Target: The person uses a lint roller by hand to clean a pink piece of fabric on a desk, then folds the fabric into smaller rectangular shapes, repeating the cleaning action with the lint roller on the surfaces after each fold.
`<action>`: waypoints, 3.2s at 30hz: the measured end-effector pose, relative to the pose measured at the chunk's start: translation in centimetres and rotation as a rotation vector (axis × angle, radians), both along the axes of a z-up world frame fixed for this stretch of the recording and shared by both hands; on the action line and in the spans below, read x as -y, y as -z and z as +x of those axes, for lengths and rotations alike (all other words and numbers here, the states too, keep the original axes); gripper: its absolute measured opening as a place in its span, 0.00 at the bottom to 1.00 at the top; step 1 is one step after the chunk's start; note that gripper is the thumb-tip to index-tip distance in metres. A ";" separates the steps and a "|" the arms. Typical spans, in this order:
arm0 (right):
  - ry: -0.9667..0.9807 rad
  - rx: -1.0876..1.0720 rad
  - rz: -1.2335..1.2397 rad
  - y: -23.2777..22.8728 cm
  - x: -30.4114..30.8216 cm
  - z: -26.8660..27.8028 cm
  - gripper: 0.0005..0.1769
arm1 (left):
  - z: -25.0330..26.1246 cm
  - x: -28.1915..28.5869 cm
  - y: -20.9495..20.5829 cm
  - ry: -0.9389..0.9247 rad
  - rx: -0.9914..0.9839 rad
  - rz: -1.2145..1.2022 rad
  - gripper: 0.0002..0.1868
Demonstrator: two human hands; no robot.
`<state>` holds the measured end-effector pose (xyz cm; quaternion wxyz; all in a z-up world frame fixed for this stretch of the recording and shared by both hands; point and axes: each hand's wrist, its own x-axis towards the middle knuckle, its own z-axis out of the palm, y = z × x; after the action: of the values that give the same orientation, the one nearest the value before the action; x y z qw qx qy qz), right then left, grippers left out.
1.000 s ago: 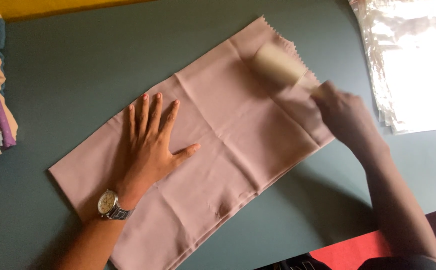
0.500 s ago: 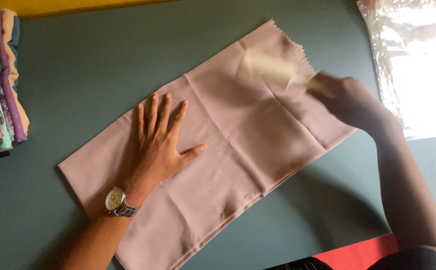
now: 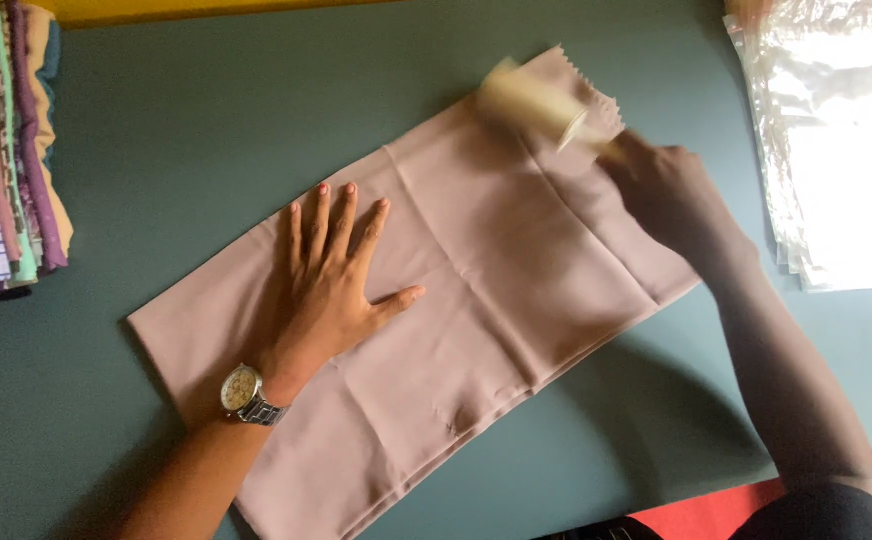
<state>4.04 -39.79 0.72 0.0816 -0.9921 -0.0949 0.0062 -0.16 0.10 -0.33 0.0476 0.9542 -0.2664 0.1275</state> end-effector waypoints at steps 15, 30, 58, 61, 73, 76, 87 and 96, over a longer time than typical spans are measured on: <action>-0.108 -0.120 0.005 -1.2 1.7 1.5 0.15 | 0.0 -0.1 0.4 -0.007 -0.001 0.029 0.52; 0.117 0.245 -0.053 2.2 5.2 -1.5 0.07 | 0.0 -0.1 0.6 -0.008 -0.037 0.039 0.52; 0.034 -0.099 0.123 -0.1 2.6 -6.1 0.05 | 0.1 0.0 0.5 -0.003 -0.016 0.025 0.52; 0.058 0.078 -0.122 0.9 3.9 -6.3 0.09 | 0.0 -0.1 0.3 -0.001 0.014 0.065 0.52; 0.286 0.220 -0.087 -0.3 5.3 -6.7 0.07 | 0.0 0.0 0.2 -0.008 0.018 0.047 0.51; 0.546 -0.196 0.162 -3.3 1.6 -6.8 0.18 | 0.1 0.0 0.3 -0.002 0.000 0.029 0.52; -0.140 -0.099 0.006 0.5 3.7 -7.1 0.33 | 0.0 0.0 -0.1 -0.002 0.028 0.100 0.51; -0.067 -0.183 -0.125 1.0 4.8 -9.5 0.31 | 0.0 0.0 -0.1 -0.001 -0.023 0.050 0.52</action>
<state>-5.50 -44.61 -0.30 0.0278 -0.9869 -0.1195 0.1051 -0.18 0.11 -0.28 0.0267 0.9566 -0.2686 0.1101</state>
